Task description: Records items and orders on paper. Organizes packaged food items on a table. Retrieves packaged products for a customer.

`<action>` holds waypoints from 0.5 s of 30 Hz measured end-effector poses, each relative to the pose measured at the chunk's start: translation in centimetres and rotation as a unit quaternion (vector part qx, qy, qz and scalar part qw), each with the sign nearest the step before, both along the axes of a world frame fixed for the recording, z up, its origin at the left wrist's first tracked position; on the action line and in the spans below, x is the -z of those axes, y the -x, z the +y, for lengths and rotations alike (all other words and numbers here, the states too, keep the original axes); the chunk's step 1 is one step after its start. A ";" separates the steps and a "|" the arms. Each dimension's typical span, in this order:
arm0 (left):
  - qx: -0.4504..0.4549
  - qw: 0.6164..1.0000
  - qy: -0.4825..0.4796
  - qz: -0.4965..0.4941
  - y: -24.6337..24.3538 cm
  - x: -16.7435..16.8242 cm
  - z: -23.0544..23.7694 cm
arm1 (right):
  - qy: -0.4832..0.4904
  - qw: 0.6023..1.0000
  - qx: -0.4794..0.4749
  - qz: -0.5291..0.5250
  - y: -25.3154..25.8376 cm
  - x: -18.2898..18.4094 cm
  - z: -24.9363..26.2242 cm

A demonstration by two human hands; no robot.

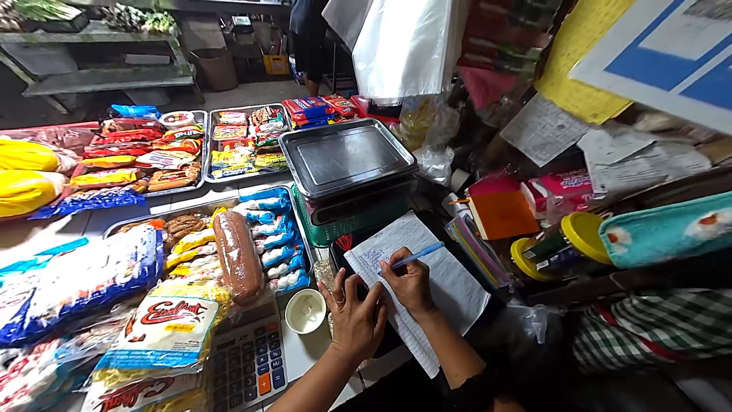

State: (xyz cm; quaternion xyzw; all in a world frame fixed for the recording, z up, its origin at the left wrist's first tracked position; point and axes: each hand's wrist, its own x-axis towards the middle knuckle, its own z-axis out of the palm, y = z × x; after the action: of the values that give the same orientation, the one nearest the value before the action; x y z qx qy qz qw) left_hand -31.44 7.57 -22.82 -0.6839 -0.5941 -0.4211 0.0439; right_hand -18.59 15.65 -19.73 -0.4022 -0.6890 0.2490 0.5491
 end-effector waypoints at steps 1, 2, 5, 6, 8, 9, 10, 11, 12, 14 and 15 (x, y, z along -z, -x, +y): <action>0.003 1.000 0.001 0.000 0.0 -0.1 0.0 | -0.001 1.000 0.005 0.000 0.0 0.0 0.0; 0.005 1.000 0.004 -0.001 0.1 -0.2 0.0 | -0.005 1.000 0.011 -0.003 0.0 0.0 0.0; 0.005 1.000 0.008 -0.003 0.1 -0.2 0.0 | -0.026 0.998 0.018 -0.051 0.2 -0.3 0.0; 0.004 1.000 0.007 -0.003 0.0 -0.1 0.0 | -0.027 0.997 0.011 -0.071 0.1 -0.7 0.1; 0.004 1.000 0.007 -0.003 0.0 -0.1 0.0 | -0.009 0.996 -0.021 -0.090 -0.5 -1.2 0.6; 0.003 1.000 0.007 -0.002 0.0 -0.1 0.0 | 0.004 0.996 -0.038 -0.082 -0.9 -1.2 0.9; 0.003 1.000 0.008 -0.001 -0.1 -0.2 0.0 | 0.015 0.997 -0.050 -0.063 -1.3 -0.9 1.0; 0.004 1.000 0.008 -0.001 -0.1 -0.2 0.0 | 0.025 0.997 -0.057 -0.036 -1.5 -0.6 1.1; 0.003 1.000 0.008 -0.001 -0.1 -0.2 0.0 | 0.030 0.998 -0.059 -0.009 -1.6 -0.4 1.1; 0.001 1.000 0.007 0.001 -0.1 -0.3 0.0 | 0.037 0.997 -0.049 0.037 -1.6 -0.3 1.0; 0.001 1.000 0.006 0.002 -0.1 -0.3 0.0 | 0.040 0.997 -0.040 0.048 -1.5 -0.3 1.0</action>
State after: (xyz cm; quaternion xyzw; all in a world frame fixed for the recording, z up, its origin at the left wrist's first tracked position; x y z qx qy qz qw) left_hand -31.35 7.57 -22.56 -0.6852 -0.5958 -0.4169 0.0408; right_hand -17.05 16.70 -19.42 -0.3832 -0.6668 0.3176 0.5547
